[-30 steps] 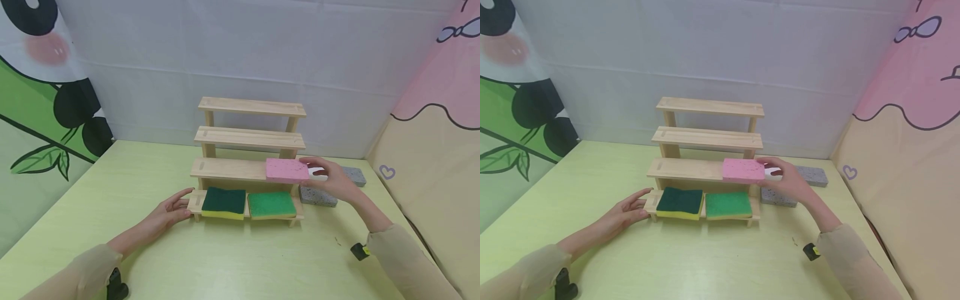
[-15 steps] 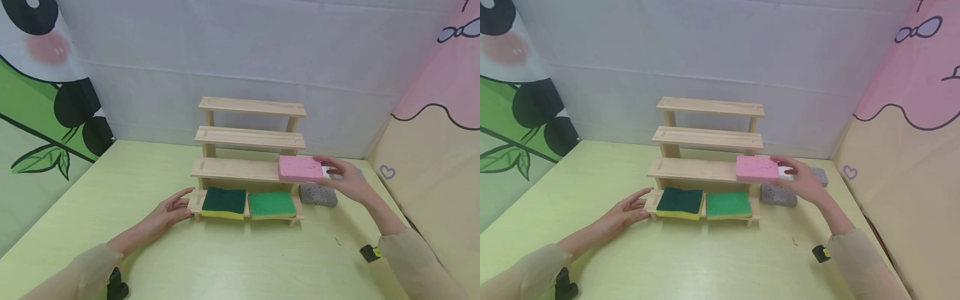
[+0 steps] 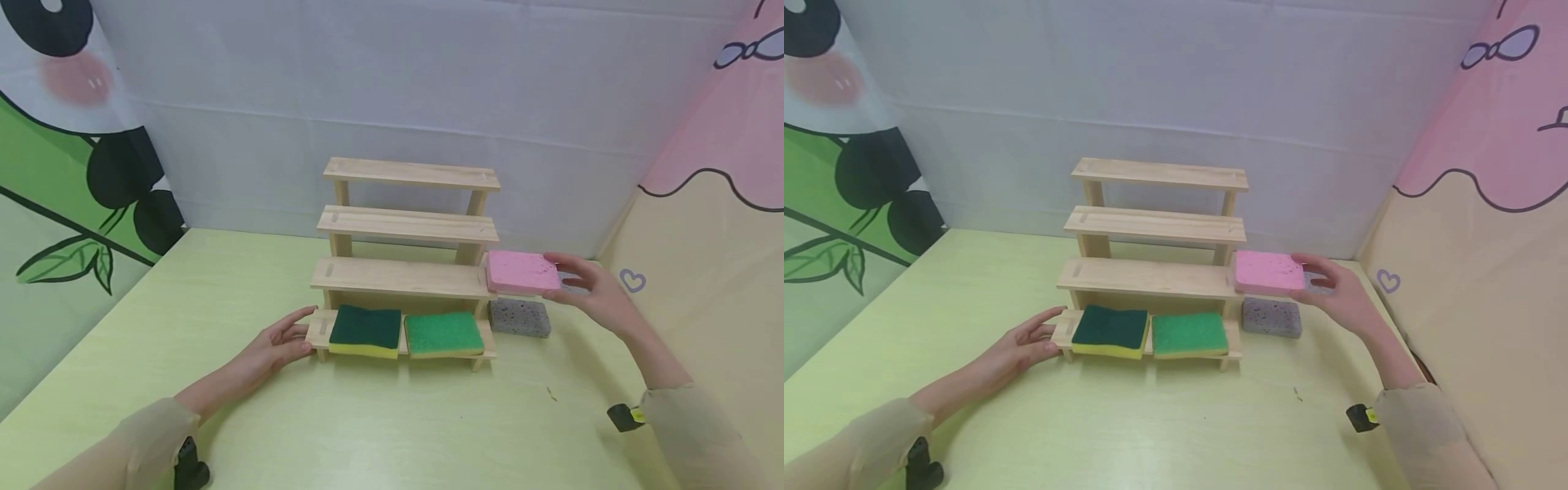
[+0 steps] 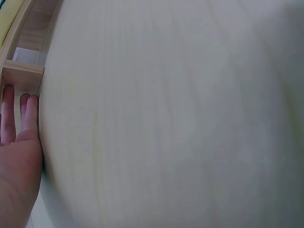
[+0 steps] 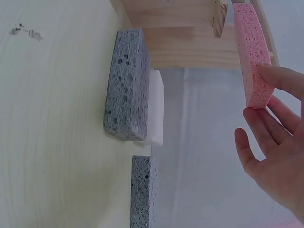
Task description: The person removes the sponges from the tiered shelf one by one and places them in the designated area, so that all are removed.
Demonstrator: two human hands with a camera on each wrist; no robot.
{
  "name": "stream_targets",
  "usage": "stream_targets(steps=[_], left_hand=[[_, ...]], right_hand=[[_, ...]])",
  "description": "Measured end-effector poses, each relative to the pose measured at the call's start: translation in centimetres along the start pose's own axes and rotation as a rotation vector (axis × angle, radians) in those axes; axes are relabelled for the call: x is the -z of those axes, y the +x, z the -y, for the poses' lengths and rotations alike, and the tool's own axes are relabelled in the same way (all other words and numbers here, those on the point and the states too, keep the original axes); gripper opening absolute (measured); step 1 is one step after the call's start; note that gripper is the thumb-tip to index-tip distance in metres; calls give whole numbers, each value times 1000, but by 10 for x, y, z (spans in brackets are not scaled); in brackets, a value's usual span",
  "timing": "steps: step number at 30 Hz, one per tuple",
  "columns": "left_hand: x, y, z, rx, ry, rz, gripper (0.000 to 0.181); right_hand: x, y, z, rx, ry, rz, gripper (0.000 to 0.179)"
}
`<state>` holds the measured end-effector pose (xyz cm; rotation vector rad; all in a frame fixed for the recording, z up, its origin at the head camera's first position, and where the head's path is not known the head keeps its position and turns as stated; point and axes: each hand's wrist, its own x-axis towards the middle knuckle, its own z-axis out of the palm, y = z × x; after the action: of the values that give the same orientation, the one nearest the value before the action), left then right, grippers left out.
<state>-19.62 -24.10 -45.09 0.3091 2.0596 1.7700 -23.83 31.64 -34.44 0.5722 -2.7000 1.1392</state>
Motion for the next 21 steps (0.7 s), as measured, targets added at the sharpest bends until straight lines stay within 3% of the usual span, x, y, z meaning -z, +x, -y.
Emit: stream_targets(steps=[6,13,21], left_hand=[[0,0,-1,9,18,-4,68],[0,-1,-2,13,12,-3,69],[-1,-1,-3,10,14,-5,69]], right_hand=[[9,-6,-14,-58,25,-19,57],[19,-13,-33,-20,4,-42,55],[27,-22,-59,-5,61,-59,57]])
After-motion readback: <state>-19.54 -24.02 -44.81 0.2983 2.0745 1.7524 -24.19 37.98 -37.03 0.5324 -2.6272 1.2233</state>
